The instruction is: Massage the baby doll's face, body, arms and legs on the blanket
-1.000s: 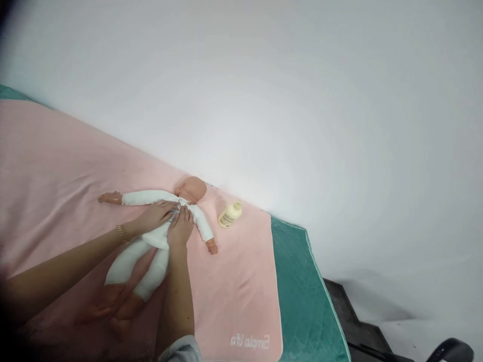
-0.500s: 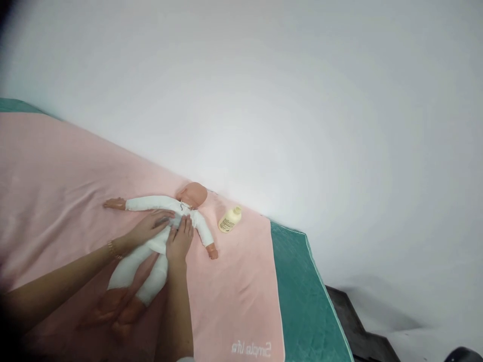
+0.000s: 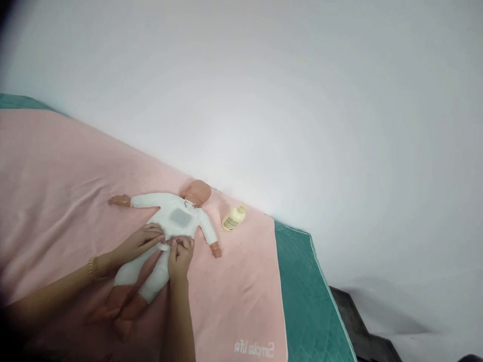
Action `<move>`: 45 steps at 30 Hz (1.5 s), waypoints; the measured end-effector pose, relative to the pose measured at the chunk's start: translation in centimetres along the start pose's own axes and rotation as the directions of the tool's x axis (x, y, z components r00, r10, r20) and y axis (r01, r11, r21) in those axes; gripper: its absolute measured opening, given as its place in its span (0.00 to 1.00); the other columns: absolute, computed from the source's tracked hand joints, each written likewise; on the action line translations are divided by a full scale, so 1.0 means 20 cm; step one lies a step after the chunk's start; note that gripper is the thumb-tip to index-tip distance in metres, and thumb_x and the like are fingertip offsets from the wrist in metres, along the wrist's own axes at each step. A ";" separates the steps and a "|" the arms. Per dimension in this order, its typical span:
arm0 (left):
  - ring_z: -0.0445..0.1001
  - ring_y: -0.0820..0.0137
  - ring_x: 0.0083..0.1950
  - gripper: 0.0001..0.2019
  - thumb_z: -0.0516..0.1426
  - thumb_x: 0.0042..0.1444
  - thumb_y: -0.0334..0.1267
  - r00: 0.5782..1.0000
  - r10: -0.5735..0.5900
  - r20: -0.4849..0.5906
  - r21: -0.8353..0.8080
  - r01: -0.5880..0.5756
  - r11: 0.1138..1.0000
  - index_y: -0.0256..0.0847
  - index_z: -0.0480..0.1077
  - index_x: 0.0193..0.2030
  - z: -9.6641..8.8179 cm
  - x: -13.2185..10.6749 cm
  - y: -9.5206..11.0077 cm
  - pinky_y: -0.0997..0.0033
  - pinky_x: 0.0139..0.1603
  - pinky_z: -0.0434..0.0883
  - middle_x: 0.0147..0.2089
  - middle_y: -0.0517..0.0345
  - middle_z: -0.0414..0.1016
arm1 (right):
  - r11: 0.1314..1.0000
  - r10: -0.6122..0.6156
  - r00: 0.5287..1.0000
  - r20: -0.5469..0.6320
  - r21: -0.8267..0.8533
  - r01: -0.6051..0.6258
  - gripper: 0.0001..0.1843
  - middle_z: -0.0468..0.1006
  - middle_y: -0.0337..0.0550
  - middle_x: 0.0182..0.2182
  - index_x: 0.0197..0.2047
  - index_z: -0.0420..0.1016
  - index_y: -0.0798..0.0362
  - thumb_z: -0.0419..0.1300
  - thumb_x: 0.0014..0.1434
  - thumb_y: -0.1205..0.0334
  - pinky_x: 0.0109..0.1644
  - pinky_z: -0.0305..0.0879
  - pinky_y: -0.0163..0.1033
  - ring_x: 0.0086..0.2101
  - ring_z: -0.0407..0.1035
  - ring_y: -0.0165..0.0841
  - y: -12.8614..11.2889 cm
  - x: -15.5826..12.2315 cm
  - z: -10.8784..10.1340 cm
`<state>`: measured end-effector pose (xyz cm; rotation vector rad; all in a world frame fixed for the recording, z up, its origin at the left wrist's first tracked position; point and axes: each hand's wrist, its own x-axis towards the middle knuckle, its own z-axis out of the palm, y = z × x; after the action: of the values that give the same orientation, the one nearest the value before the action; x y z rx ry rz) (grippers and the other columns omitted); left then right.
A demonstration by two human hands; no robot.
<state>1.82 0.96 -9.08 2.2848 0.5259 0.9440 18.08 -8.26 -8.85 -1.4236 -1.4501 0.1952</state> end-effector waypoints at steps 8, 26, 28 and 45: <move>0.70 0.65 0.45 0.19 0.47 0.70 0.43 0.998 -0.045 -0.054 -0.008 0.045 0.999 0.41 0.76 0.37 0.01 0.01 0.01 0.64 0.50 0.65 0.37 0.56 0.76 | 0.999 0.020 1.000 0.020 0.036 -0.020 0.20 0.77 0.44 0.36 0.37 0.84 0.49 0.50 0.70 0.59 0.52 0.63 0.44 0.43 0.68 0.36 -0.02 0.01 -0.01; 0.73 0.62 0.49 0.19 0.48 0.68 0.47 0.984 -0.133 -0.116 0.017 0.135 0.991 0.41 0.77 0.41 -0.01 0.04 0.02 0.60 0.55 0.67 0.43 0.54 0.79 | 0.988 0.154 0.988 -0.026 0.030 -0.153 0.24 0.77 0.48 0.38 0.35 0.83 0.50 0.48 0.70 0.52 0.54 0.64 0.45 0.46 0.68 0.39 -0.02 0.06 0.01; 0.72 0.62 0.51 0.18 0.48 0.68 0.47 0.985 -0.124 -0.120 0.021 0.127 0.992 0.42 0.77 0.42 -0.02 0.03 0.02 0.59 0.57 0.66 0.46 0.54 0.79 | 0.990 0.140 0.990 -0.032 0.010 -0.139 0.24 0.77 0.48 0.39 0.37 0.83 0.50 0.47 0.71 0.52 0.54 0.63 0.44 0.46 0.68 0.39 -0.03 0.06 0.00; 0.68 0.60 0.58 0.16 0.50 0.67 0.46 0.994 -0.094 -0.054 0.155 0.101 0.983 0.44 0.73 0.53 0.02 0.05 -0.01 0.57 0.61 0.62 0.55 0.53 0.74 | 0.991 0.132 0.991 -0.011 -0.017 -0.133 0.22 0.78 0.47 0.42 0.40 0.80 0.50 0.46 0.71 0.54 0.56 0.62 0.43 0.49 0.68 0.37 0.00 0.09 0.02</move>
<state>2.73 1.60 -8.93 2.3570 0.7502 0.9384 18.24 -6.64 -8.17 -1.5342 -1.3527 0.2591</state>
